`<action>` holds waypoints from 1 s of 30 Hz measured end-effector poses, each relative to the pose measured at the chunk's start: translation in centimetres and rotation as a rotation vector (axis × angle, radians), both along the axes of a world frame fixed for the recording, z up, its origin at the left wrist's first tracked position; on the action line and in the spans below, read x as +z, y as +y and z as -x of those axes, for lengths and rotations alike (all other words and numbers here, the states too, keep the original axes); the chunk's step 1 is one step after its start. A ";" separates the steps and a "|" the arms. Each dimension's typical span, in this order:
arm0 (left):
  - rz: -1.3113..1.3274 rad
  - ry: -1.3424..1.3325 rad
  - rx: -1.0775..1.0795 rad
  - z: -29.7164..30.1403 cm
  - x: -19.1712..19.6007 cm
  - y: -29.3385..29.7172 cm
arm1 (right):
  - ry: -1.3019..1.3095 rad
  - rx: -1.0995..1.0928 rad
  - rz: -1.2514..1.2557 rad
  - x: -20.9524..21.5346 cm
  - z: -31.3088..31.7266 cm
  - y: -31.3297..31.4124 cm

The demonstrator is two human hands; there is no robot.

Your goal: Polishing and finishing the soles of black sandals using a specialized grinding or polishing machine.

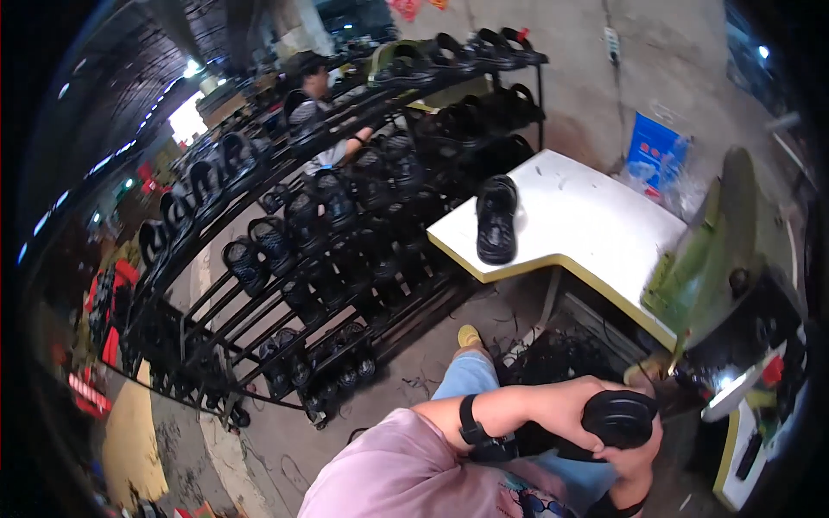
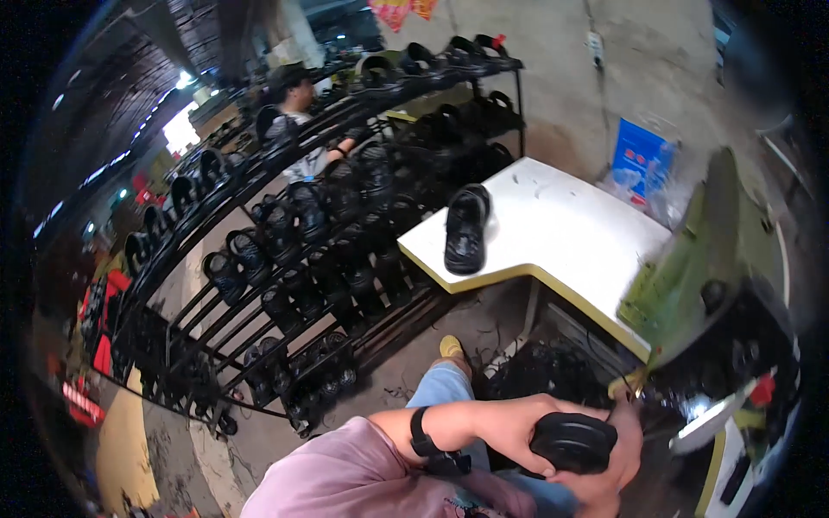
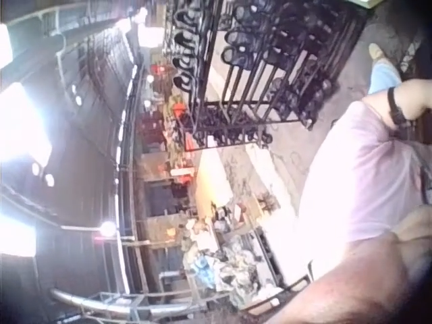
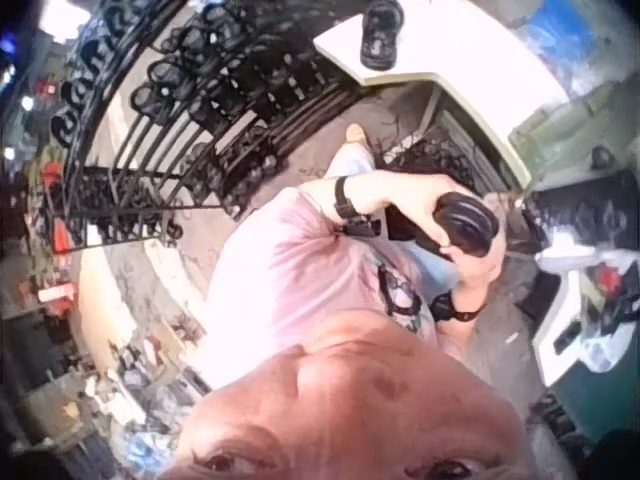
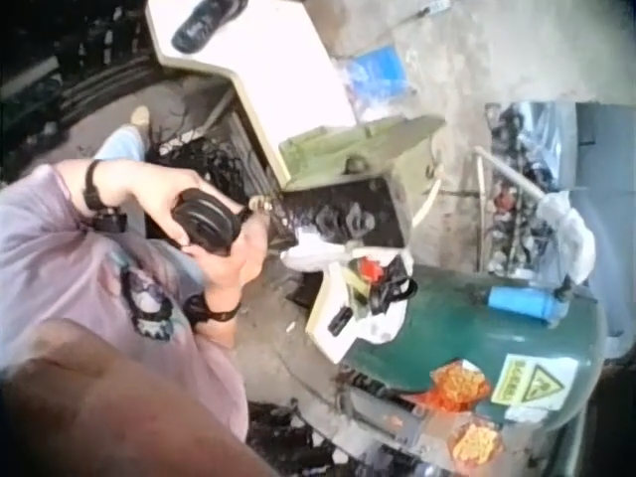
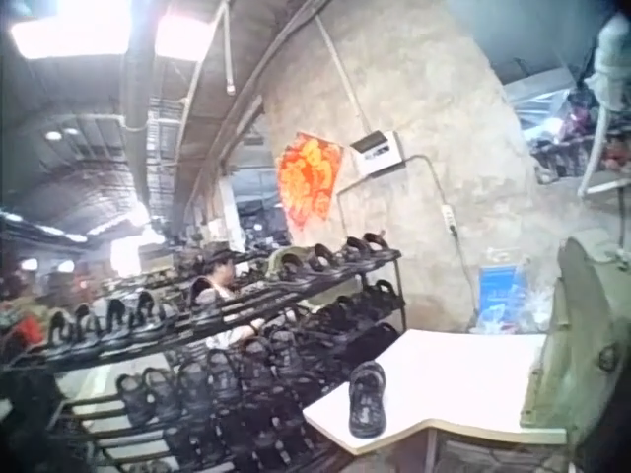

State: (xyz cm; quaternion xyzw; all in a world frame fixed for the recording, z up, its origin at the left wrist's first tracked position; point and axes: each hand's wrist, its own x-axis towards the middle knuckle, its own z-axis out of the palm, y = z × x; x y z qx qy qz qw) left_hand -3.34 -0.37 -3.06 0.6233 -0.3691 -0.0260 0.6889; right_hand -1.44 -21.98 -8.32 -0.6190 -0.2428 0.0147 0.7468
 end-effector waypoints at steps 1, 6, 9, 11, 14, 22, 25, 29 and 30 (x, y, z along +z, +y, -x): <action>-0.330 0.229 -0.208 -0.1 -0.4 -0.4 | -0.232 -0.011 0.260 1.1 -0.7 -1.3; 0.000 0.407 0.141 0.1 -2.5 -7.3 | -0.413 -0.647 0.643 3.3 2.7 -5.1; 0.021 0.419 0.198 0.1 -3.1 -10.3 | -0.564 -0.130 0.541 1.2 7.4 -6.6; 0.163 0.538 0.228 0.4 -3.0 -11.6 | -0.233 0.283 0.442 -1.1 9.3 -6.5; 0.431 0.601 0.241 0.9 -2.9 -12.6 | -0.026 0.051 0.157 -3.7 8.4 -7.5; 0.565 0.745 0.233 1.4 -2.3 -12.8 | 0.217 -0.407 -0.711 -2.7 5.2 -8.8; 0.507 0.689 0.269 1.2 -2.1 -13.1 | 0.262 -0.394 -0.679 -3.4 5.4 -9.4; 0.319 0.627 0.295 1.0 -2.0 -13.7 | 0.384 -0.346 -0.780 -5.8 7.2 -10.9; 0.321 0.589 0.272 0.9 -2.0 -13.7 | 0.356 -0.285 -0.927 -6.3 7.9 -11.4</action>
